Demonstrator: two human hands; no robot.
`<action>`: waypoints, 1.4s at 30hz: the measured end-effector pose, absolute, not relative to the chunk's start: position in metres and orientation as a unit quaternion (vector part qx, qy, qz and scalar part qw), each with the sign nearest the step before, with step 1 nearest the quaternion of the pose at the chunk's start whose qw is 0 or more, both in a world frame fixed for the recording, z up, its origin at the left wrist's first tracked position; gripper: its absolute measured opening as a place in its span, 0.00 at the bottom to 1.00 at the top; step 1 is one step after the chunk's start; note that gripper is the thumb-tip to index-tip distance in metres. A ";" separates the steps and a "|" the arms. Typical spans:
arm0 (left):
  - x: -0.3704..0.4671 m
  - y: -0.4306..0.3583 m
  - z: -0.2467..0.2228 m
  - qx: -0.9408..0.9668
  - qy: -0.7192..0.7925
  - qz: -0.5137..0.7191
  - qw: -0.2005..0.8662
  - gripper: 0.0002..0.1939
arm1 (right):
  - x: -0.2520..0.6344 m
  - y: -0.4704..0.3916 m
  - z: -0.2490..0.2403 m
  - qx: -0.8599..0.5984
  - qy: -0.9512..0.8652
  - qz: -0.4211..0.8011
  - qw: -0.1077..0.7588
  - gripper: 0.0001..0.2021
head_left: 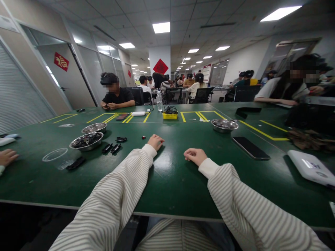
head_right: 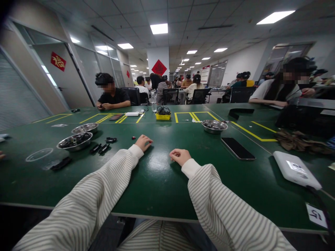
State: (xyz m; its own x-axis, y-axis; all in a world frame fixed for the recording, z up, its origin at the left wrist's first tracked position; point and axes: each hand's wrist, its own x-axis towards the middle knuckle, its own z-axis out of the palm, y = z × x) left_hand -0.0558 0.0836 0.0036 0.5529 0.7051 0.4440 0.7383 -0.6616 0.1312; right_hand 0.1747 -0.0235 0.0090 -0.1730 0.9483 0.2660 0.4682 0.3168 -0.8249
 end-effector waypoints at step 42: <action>-0.009 0.006 -0.004 -0.890 -0.356 -0.252 -0.132 0.20 | 0.186 -0.022 0.006 -0.455 -0.834 0.167 0.264 0.10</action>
